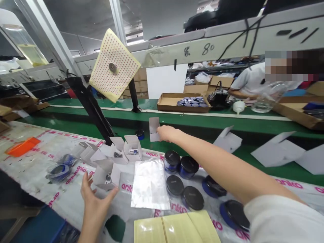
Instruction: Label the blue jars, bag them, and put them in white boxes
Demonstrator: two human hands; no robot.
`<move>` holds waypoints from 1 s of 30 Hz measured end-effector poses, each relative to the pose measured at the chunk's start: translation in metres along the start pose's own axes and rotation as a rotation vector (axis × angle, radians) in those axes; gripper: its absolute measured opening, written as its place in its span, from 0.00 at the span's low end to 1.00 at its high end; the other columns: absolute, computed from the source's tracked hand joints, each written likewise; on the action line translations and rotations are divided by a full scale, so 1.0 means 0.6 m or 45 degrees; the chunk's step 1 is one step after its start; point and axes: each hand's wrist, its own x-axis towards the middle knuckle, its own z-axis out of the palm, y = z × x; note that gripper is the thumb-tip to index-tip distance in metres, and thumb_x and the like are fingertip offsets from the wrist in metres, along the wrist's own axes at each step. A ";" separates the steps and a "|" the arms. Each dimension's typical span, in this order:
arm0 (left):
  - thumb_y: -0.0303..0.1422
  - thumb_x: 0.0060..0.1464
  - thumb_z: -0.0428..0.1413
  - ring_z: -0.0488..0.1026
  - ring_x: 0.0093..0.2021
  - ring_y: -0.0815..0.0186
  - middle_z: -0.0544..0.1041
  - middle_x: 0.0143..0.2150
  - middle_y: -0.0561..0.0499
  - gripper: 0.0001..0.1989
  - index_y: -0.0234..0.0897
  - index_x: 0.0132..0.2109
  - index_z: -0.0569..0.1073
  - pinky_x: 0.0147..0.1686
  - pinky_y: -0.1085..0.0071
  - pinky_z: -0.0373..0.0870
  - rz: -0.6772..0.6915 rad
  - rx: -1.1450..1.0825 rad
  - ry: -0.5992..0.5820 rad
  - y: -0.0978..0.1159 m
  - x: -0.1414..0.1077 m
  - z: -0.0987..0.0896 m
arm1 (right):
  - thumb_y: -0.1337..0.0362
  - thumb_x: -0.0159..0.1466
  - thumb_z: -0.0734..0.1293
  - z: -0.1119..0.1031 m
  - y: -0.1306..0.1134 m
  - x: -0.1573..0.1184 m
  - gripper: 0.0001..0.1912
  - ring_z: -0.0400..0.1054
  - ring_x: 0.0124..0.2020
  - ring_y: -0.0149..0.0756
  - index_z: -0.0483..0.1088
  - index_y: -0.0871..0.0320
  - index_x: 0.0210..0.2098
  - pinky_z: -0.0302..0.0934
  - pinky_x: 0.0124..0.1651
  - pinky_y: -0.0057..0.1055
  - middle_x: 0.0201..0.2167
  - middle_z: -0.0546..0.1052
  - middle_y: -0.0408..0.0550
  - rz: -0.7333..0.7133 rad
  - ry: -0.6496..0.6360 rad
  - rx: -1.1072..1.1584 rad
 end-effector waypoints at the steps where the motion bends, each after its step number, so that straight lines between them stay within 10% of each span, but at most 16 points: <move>1: 0.48 0.43 0.69 0.56 0.72 0.39 0.56 0.72 0.33 0.61 0.44 0.76 0.45 0.66 0.41 0.62 -0.005 -0.011 -0.001 0.003 0.004 0.006 | 0.57 0.71 0.69 0.013 0.004 0.009 0.20 0.74 0.51 0.43 0.70 0.58 0.58 0.73 0.52 0.46 0.56 0.75 0.53 0.001 -0.019 0.005; 8: 0.45 0.45 0.69 0.71 0.63 0.43 0.64 0.69 0.35 0.57 0.47 0.75 0.47 0.64 0.44 0.67 -0.175 -0.105 0.016 0.003 0.030 -0.027 | 0.58 0.72 0.67 0.008 0.003 -0.009 0.16 0.74 0.51 0.45 0.73 0.61 0.55 0.71 0.52 0.45 0.54 0.76 0.57 -0.039 0.199 -0.008; 15: 0.42 0.43 0.70 0.73 0.63 0.45 0.70 0.64 0.33 0.58 0.40 0.74 0.48 0.67 0.45 0.63 -0.140 -0.146 0.205 -0.037 0.086 -0.105 | 0.60 0.73 0.62 -0.064 -0.043 -0.167 0.13 0.76 0.34 0.45 0.77 0.55 0.41 0.57 0.32 0.34 0.31 0.82 0.50 -0.331 0.607 0.053; 23: 0.41 0.45 0.68 0.68 0.68 0.50 0.67 0.66 0.35 0.56 0.42 0.74 0.47 0.70 0.52 0.58 -0.126 -0.264 0.046 -0.090 0.154 -0.087 | 0.68 0.65 0.66 0.071 -0.261 -0.175 0.08 0.77 0.28 0.44 0.79 0.51 0.36 0.59 0.26 0.36 0.31 0.84 0.49 -0.827 0.466 0.164; 30: 0.41 0.43 0.70 0.61 0.73 0.50 0.60 0.73 0.34 0.59 0.44 0.74 0.44 0.72 0.53 0.54 -0.119 -0.352 -0.034 -0.095 0.153 -0.078 | 0.76 0.63 0.65 0.138 -0.327 -0.119 0.20 0.81 0.34 0.45 0.77 0.50 0.48 0.67 0.31 0.36 0.36 0.86 0.50 -0.798 0.493 0.186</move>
